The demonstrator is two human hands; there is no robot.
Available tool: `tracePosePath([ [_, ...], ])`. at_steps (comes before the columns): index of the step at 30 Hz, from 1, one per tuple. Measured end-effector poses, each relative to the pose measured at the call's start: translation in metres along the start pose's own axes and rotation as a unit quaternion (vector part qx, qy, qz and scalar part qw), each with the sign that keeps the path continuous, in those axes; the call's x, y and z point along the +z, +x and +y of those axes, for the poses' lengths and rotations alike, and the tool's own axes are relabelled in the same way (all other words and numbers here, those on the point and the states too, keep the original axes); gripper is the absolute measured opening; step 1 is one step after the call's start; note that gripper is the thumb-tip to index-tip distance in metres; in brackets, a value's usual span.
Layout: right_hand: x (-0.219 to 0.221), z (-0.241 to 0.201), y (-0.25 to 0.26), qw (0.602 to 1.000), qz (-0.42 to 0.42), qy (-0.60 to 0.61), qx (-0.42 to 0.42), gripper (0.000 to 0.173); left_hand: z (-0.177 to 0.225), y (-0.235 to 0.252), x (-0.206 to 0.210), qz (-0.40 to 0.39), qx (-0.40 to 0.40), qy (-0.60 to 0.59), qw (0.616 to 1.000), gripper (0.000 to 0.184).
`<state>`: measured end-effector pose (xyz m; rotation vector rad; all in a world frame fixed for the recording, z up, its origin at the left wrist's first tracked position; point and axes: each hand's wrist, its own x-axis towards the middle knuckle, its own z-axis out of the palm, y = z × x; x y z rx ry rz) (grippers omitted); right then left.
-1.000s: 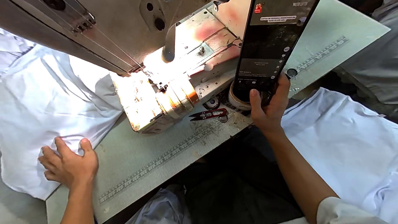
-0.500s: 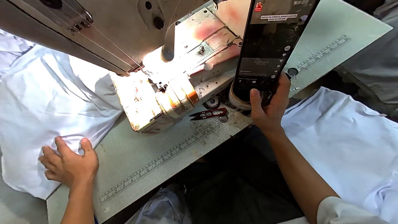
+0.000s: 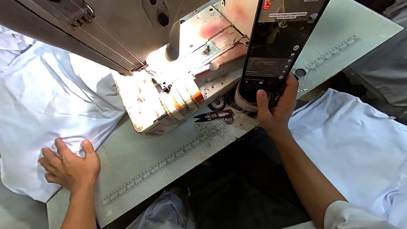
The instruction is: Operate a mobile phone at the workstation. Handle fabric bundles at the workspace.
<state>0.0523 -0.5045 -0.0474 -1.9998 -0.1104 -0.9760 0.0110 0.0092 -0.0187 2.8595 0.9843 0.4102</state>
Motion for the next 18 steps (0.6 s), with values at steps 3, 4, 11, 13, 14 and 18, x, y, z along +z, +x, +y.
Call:
tracePosePath([
  [3, -0.0003, -0.0001, 0.0005, 1.000, 0.002, -0.004, -0.006, 0.061, -0.0007, 0.0004, 0.0003, -0.001, 0.003, 0.000, 1.000, 0.079],
  [4, -0.0002, 0.0000, 0.0004, 1.000, 0.003, -0.003, -0.006, 0.061, -0.0010, 0.0006, 0.0008, 0.000, 0.003, -0.001, 1.000, 0.079],
  [11, -0.0016, 0.0000, 0.0007, 1.000, -0.004, 0.001, -0.001, 0.062, 0.0005, -0.0013, -0.0019, 0.000, 0.015, -0.009, 1.000, 0.079],
  [13, -0.0012, -0.0002, 0.0013, 1.000, -0.004, 0.005, -0.002, 0.060, 0.0007, -0.0015, -0.0017, 0.001, 0.013, -0.008, 1.000, 0.079],
  [14, -0.0012, -0.0002, 0.0014, 1.000, -0.004, 0.005, -0.003, 0.060, 0.0007, -0.0015, -0.0014, 0.000, 0.012, -0.009, 1.000, 0.078],
  [18, -0.0019, -0.0003, 0.0014, 1.000, -0.009, 0.006, 0.001, 0.060, -0.0005, -0.0006, 0.0001, 0.000, 0.005, -0.003, 1.000, 0.078],
])
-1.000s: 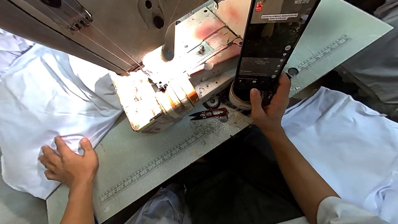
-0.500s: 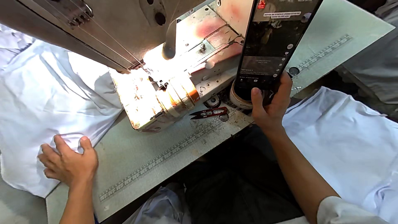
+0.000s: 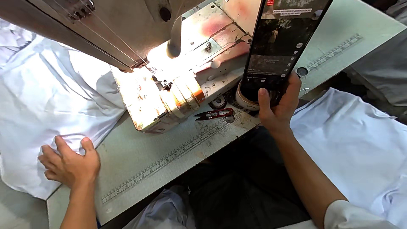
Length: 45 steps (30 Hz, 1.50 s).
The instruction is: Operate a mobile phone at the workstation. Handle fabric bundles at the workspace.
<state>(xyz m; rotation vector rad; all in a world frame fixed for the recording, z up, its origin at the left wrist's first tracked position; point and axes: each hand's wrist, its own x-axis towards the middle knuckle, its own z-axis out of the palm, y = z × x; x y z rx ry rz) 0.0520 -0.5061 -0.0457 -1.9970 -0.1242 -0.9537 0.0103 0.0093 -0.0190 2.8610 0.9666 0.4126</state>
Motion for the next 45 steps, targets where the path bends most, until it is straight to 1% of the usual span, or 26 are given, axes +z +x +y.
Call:
tracePosePath([
  [20, -0.0004, 0.0004, 0.0006, 1.000, 0.002, -0.004, -0.007, 0.060, 0.0000, 0.0003, -0.0001, -0.005, -0.003, 0.000, 1.000, 0.078],
  [24, -0.0009, 0.0016, 0.0009, 1.000, 0.001, -0.008, -0.020, 0.061, 0.0006, -0.0003, -0.0012, -0.007, -0.001, -0.004, 1.000, 0.080],
  [45, -0.0008, 0.0007, 0.0003, 1.000, -0.002, -0.003, -0.006, 0.060, -0.0017, 0.0014, 0.0001, -0.007, -0.005, 0.001, 1.000, 0.079],
])
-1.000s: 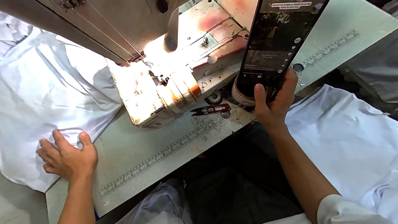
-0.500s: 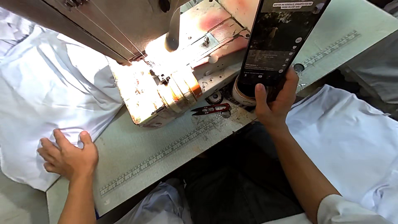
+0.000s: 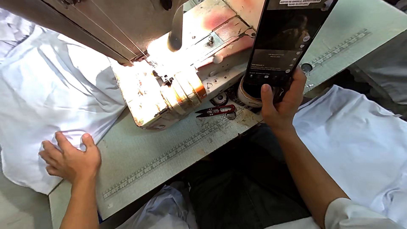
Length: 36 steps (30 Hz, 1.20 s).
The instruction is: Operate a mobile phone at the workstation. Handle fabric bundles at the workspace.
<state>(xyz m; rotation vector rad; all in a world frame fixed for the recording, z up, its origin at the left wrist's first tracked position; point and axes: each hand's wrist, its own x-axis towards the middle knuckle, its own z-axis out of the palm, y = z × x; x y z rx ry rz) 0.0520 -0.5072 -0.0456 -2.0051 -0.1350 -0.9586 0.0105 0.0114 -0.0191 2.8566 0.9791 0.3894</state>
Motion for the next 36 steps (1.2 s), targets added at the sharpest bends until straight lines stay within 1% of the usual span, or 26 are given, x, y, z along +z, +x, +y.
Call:
tracePosePath([
  [6, -0.0008, -0.0023, 0.0006, 1.000, -0.006, -0.001, 0.006, 0.062, 0.0027, -0.0012, -0.0012, 0.000, 0.002, -0.002, 1.000, 0.079],
  [13, -0.0004, -0.0001, 0.0008, 1.000, 0.003, -0.004, -0.013, 0.060, 0.0023, -0.0015, -0.0016, -0.001, 0.002, -0.003, 1.000, 0.079],
  [23, 0.0000, 0.0014, 0.0008, 1.000, 0.008, -0.013, -0.018, 0.061, 0.0025, -0.0010, -0.0009, 0.000, 0.000, -0.003, 1.000, 0.079],
  [36, -0.0009, -0.0015, 0.0010, 1.000, -0.003, -0.013, -0.002, 0.061, 0.0009, -0.0009, -0.0004, 0.000, 0.004, -0.003, 1.000, 0.079],
])
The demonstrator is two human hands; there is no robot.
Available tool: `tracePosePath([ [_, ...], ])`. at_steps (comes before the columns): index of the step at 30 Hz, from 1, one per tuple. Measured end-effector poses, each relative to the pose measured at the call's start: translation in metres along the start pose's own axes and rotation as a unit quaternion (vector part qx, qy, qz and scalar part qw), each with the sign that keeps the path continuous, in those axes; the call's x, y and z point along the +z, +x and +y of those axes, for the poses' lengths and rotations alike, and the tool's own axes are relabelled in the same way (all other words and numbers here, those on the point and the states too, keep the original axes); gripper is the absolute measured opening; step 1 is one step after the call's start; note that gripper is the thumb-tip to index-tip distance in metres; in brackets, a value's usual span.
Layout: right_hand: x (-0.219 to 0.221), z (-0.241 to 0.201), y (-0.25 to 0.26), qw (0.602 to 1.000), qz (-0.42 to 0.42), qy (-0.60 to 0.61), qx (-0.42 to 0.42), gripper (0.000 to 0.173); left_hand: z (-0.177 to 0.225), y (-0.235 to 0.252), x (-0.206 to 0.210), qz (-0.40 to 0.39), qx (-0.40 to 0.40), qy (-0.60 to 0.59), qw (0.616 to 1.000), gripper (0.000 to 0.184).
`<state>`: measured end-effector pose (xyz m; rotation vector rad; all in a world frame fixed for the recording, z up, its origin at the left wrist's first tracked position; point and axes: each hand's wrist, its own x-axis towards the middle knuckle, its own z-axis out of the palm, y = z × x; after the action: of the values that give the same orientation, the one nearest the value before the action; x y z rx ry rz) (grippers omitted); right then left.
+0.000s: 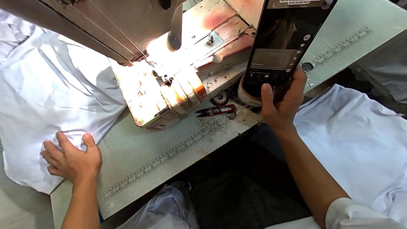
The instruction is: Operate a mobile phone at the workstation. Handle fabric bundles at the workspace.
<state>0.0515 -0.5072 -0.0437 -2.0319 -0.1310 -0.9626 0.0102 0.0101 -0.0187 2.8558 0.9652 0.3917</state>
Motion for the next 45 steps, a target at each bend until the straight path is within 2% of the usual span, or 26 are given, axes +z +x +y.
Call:
tracePosePath([
  [45, 0.0014, 0.0023, -0.0005, 1.000, 0.010, 0.002, -0.002, 0.059, -0.0022, 0.0022, 0.0035, 0.014, 0.002, 0.006, 1.000, 0.078],
])
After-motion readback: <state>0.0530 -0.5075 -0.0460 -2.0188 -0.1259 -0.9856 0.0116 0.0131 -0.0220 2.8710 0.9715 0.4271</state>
